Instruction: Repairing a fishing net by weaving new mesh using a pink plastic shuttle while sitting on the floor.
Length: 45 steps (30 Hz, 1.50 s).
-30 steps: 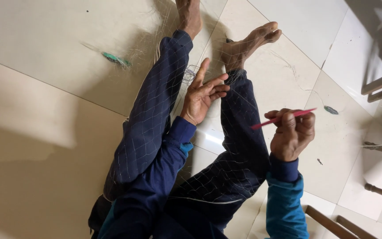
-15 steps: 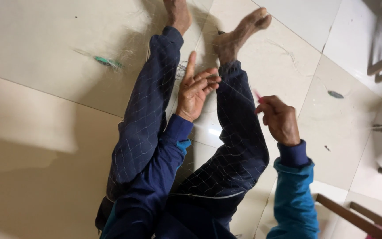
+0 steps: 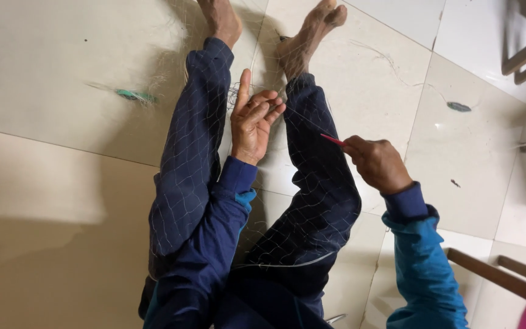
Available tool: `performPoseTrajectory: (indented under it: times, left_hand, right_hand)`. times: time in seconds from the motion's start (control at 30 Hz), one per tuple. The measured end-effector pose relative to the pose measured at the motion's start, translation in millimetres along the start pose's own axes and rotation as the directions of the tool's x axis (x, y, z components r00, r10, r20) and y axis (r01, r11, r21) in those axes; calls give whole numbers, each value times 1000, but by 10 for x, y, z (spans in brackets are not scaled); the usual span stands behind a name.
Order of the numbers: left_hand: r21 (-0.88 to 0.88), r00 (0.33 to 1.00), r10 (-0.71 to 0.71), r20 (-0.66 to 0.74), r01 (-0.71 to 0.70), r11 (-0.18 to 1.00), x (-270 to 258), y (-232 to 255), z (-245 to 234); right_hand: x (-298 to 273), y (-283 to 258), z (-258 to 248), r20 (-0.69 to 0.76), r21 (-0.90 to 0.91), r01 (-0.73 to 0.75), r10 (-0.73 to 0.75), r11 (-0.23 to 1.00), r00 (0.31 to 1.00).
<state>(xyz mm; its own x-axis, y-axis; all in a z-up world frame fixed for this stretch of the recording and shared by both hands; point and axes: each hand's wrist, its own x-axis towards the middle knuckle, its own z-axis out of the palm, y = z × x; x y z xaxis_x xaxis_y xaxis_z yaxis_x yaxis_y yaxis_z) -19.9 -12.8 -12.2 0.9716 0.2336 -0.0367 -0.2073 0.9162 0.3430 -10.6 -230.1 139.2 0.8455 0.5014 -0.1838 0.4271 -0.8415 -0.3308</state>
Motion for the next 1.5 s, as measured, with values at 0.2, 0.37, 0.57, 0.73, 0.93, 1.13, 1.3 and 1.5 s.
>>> performPoseTrajectory:
  times: [0.2,0.37,0.57,0.73,0.93,1.13,1.3,1.5]
  left_hand:
    - [-16,999,25,-19,-26,1000,-46,-14,108]
    - [24,997,39,-65,-37,999,-42,71,187]
    - [54,999,24,-44,-22,998,-75,137,352]
    - [24,999,-28,-31,29,999,-103,99,378]
    - [13,999,14,-47,-13,1000,-119,115,392]
    - [-6,996,7,-88,-8,1000,-227,44,449]
    - [378,977,-56,-204,132,917,-312,-98,708]
    - [861,999,-25,-38,46,506,-662,-181,889]
  right_hand:
    - [-13,293,26,-307,469,21,141,883,941]
    - [-31,34,92,-570,236,210,-39,949,821]
    - [-302,45,54,-266,-136,-9,-28,991,964]
    - [-390,11,70,-340,-4,-2,1,1000,940]
    - [-249,-44,146,-760,311,265,72,913,645]
    - [-625,-107,-198,-680,662,742,499,102,538]
    - [-739,-483,-116,-637,641,768,545,-20,545]
    - [-641,-714,-91,-916,360,824,-3,438,402]
